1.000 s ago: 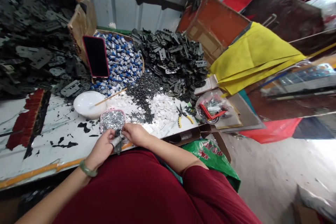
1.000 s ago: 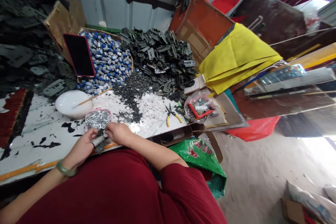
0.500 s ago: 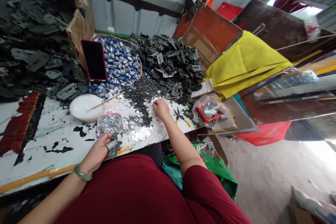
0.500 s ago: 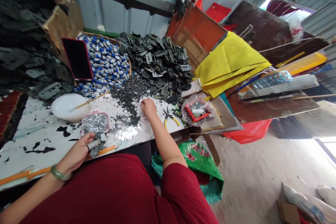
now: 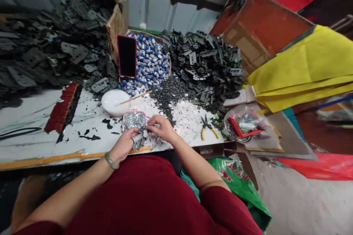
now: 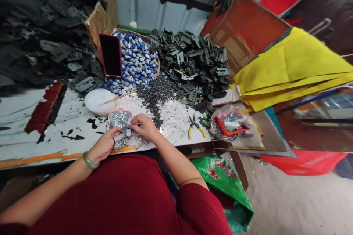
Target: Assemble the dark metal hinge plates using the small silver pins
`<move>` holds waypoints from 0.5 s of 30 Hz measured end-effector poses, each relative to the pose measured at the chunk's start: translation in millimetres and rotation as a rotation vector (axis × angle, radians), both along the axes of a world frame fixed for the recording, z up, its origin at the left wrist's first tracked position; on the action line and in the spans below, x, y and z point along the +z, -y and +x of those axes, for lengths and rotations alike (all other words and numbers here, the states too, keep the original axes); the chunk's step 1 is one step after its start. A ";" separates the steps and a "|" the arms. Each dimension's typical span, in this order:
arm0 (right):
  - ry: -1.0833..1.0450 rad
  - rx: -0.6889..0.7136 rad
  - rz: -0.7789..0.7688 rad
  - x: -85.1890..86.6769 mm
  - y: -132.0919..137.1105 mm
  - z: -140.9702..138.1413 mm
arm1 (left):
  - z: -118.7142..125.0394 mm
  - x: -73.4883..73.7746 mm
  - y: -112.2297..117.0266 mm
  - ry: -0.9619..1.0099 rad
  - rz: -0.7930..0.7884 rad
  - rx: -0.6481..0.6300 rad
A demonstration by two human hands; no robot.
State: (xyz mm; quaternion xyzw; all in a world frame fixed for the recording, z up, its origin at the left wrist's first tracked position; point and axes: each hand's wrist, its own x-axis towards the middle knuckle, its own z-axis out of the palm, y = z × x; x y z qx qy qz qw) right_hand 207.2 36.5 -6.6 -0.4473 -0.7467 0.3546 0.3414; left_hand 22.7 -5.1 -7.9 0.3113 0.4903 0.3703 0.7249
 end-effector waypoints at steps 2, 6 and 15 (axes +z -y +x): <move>-0.013 0.070 0.038 -0.5 6.7 -13.0 | -1.4 0.9 0.1 -0.006 0.020 0.008; 0.093 0.107 0.121 -1.0 10.2 -21.5 | -5.4 2.4 1.6 -0.010 0.059 0.013; 0.231 0.096 0.228 4.0 18.0 -22.9 | -3.3 3.5 0.2 -0.030 0.055 0.049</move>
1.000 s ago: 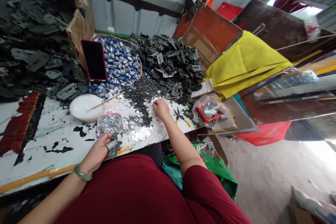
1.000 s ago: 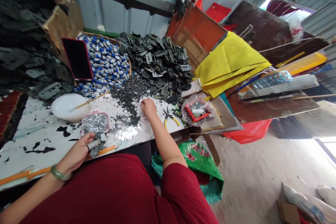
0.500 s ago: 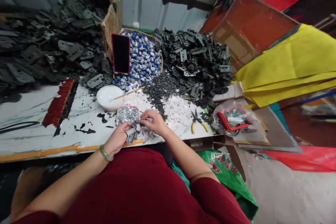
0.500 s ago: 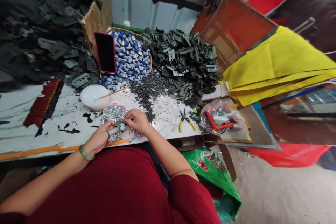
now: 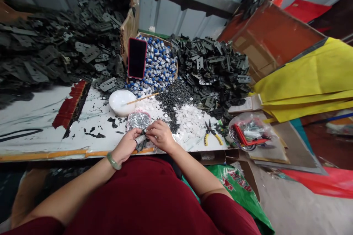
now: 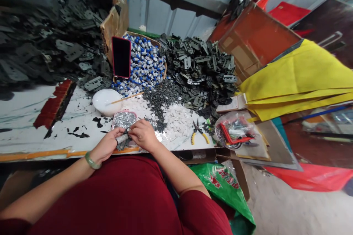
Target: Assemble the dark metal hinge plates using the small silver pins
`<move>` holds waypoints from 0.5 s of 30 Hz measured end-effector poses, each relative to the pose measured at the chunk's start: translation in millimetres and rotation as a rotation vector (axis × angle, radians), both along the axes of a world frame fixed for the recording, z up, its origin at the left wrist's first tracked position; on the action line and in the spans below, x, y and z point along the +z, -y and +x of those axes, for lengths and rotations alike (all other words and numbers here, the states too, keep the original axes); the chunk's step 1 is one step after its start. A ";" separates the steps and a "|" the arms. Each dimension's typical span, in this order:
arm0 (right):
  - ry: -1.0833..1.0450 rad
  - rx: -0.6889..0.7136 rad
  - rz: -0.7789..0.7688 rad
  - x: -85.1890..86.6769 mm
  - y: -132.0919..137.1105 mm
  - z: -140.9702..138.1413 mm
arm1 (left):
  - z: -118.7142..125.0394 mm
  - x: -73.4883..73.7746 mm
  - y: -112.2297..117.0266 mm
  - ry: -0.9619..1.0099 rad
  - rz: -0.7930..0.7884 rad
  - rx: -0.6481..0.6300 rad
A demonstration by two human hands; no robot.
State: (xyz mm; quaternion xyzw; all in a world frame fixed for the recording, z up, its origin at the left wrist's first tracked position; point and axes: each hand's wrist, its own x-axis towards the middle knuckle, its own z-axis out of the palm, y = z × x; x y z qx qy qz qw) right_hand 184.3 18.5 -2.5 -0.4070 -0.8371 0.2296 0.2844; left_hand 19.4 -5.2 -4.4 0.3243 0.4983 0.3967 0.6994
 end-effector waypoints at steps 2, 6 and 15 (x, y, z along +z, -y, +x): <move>0.006 -0.010 -0.054 -0.6 0.8 -0.2 | -1.0 -1.4 0.6 -0.009 0.000 -0.013; -0.163 -0.113 -0.271 -6.0 -0.5 0.5 | -5.5 -2.2 2.5 -0.046 0.038 -0.094; -0.415 0.011 -0.847 -18.3 -19.7 0.0 | -14.7 -13.8 5.1 -0.067 0.113 -0.210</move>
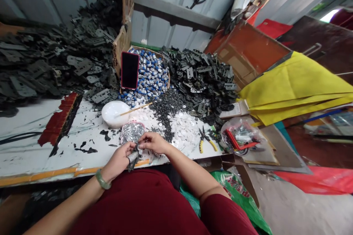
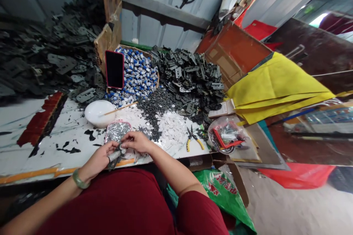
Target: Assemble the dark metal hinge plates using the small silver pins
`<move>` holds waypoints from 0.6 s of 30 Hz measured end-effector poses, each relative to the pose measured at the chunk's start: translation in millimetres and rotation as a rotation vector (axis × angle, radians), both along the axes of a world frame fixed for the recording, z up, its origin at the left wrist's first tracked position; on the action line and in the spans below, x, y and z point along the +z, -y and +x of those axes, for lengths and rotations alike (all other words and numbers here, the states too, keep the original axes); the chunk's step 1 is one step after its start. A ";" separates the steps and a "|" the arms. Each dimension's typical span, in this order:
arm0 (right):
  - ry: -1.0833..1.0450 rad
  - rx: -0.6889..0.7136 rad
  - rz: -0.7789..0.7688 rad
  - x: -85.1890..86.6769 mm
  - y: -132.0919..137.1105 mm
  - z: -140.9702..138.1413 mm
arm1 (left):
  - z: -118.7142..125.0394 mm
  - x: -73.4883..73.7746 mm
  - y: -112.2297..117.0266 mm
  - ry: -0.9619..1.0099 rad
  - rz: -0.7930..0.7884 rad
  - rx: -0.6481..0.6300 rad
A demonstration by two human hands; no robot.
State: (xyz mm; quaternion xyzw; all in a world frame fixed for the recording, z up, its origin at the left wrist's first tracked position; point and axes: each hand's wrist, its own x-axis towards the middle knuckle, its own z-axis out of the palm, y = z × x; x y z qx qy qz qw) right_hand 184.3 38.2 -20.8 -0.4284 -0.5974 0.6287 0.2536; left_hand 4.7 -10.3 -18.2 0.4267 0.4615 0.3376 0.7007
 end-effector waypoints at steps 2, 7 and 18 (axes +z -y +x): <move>-0.022 0.044 -0.022 -2.3 -1.9 -4.7 | -2.4 -3.5 0.8 -0.004 0.002 0.003; 0.003 0.310 -0.120 6.4 -25.9 4.6 | -6.4 -0.3 1.9 0.017 -0.003 -0.039; 1.205 -0.330 0.542 74.0 -210.6 52.5 | -7.5 12.2 -5.1 0.125 -0.152 0.042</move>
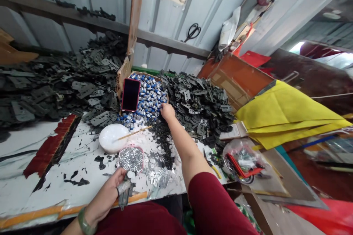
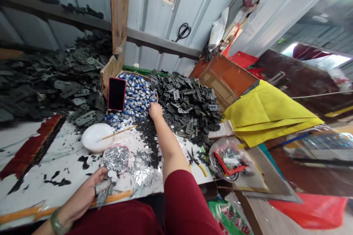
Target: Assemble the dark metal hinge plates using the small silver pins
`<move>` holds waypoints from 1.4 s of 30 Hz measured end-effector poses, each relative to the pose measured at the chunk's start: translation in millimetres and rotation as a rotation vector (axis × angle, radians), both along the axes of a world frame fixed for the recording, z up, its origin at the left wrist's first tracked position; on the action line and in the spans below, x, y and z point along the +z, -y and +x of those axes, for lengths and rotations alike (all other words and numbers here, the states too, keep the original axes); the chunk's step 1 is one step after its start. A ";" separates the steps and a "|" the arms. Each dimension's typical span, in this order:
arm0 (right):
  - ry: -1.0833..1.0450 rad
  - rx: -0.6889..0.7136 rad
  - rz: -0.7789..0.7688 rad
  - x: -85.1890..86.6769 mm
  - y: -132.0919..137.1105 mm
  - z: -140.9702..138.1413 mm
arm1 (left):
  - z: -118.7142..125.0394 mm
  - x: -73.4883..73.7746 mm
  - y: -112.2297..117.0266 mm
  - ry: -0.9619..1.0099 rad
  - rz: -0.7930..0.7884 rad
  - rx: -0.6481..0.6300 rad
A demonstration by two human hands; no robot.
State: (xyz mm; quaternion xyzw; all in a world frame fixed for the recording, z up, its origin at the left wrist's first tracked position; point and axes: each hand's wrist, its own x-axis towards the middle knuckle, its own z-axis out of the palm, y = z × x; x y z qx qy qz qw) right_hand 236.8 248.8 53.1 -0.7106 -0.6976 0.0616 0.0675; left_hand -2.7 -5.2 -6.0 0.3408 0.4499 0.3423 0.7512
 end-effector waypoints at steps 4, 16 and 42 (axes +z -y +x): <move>0.066 -0.001 -0.035 -13.4 -4.5 -6.7 | 0.8 6.2 -4.4 0.014 -0.036 0.100; -0.499 0.085 0.223 -39.4 90.0 -17.6 | 2.6 2.5 -6.9 0.101 -0.105 0.261; -1.153 0.102 0.153 -62.4 203.5 -91.8 | -9.6 1.7 -10.9 0.152 -0.139 0.329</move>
